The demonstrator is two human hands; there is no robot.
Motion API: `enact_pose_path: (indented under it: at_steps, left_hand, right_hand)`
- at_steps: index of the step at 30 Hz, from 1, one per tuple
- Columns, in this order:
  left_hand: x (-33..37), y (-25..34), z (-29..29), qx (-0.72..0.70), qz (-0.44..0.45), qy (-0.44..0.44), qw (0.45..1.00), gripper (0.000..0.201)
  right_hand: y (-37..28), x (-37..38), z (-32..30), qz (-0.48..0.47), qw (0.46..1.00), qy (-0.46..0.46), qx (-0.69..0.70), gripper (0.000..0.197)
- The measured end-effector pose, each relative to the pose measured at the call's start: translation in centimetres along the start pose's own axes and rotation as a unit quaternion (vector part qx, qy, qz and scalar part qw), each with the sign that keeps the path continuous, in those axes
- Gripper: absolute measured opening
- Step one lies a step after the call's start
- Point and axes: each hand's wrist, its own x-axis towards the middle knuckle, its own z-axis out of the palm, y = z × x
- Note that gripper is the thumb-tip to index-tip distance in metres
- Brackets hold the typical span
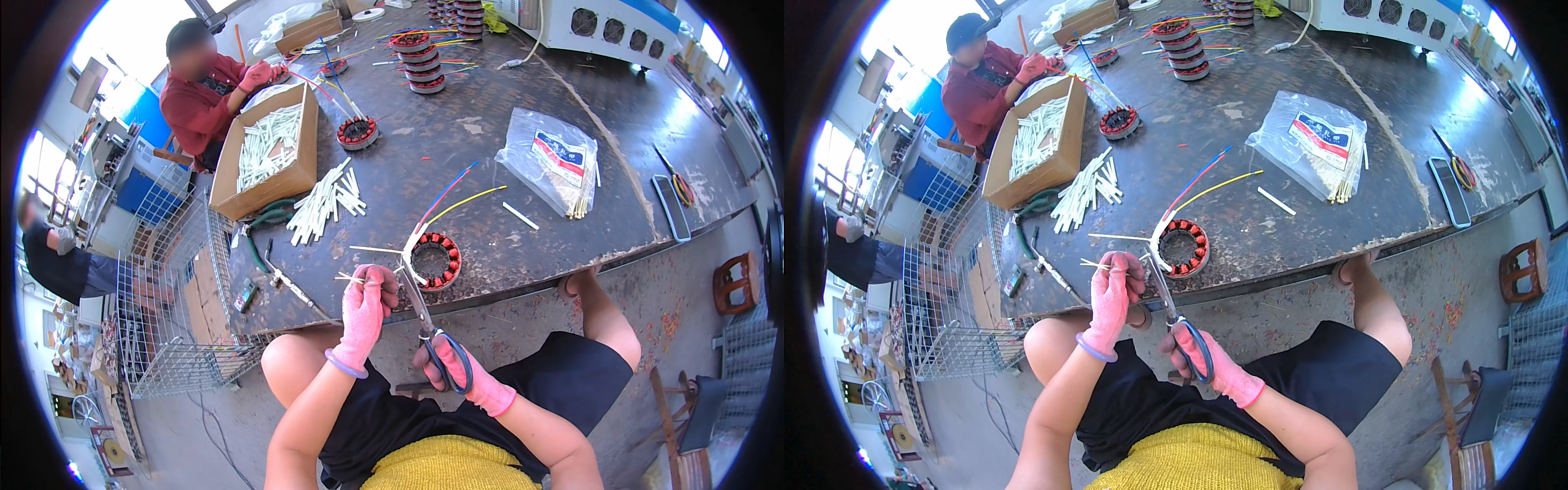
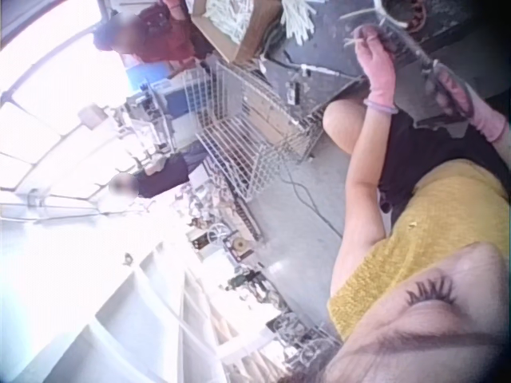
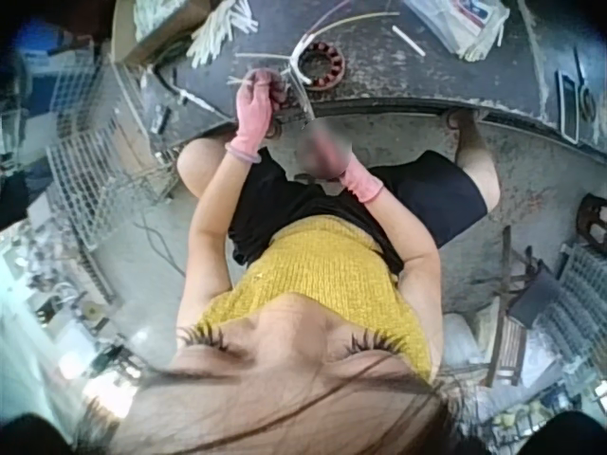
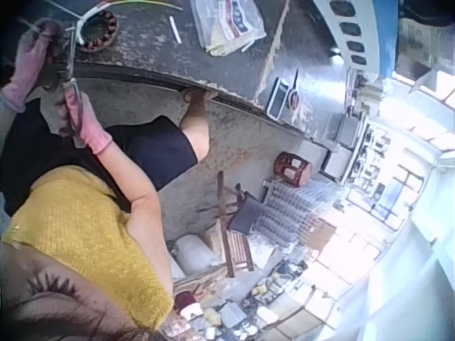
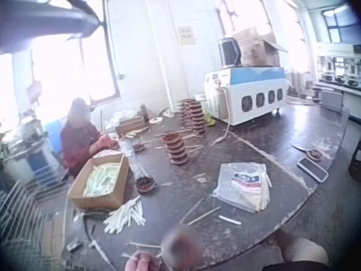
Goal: The person trims colored wires on a motor stator using scissors and slides white insulation tubes over them. They use pliers to pull the wires through the stator frame and secure them into place.
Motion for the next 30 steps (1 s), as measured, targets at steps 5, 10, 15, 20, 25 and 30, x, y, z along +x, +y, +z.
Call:
enact_pose_path:
  at_steps: [5, 10, 15, 20, 25, 30]
  left_hand:
    - [0.1, -0.1, 0.0, -0.002, 0.001, -0.01, 1.0, 0.035]
    - [0.2, -0.2, -0.1, -0.006, -0.007, -0.009, 1.0, 0.036]
    - [0.5, 0.2, 0.0, -0.016, 0.026, 0.008, 0.999, 0.034]
    - [1.4, 2.2, 2.0, -0.033, 0.11, 0.014, 0.993, 0.029]
    - [3.1, 1.6, 0.7, -0.034, -0.002, -0.037, 0.999, 0.027]
    - [3.1, 0.1, 0.7, -0.055, 0.019, -0.018, 0.998, 0.029]
  right_hand:
    - [0.2, 0.7, -0.3, 0.031, 1.0, -0.001, 0.004, 0.059]
    - [0.7, 0.8, 0.3, -0.043, 0.999, 0.026, -0.008, 0.053]
    - [1.0, 0.0, 0.4, -0.033, 0.999, -0.004, -0.027, 0.061]
    - [1.5, -1.7, 1.9, -0.01, 1.0, 0.004, 0.027, 0.076]
    - [1.8, 0.5, 2.3, -0.008, 0.999, -0.003, 0.054, 0.08]
    - [1.6, 2.0, 2.7, -0.039, 0.996, 0.002, 0.083, 0.076]
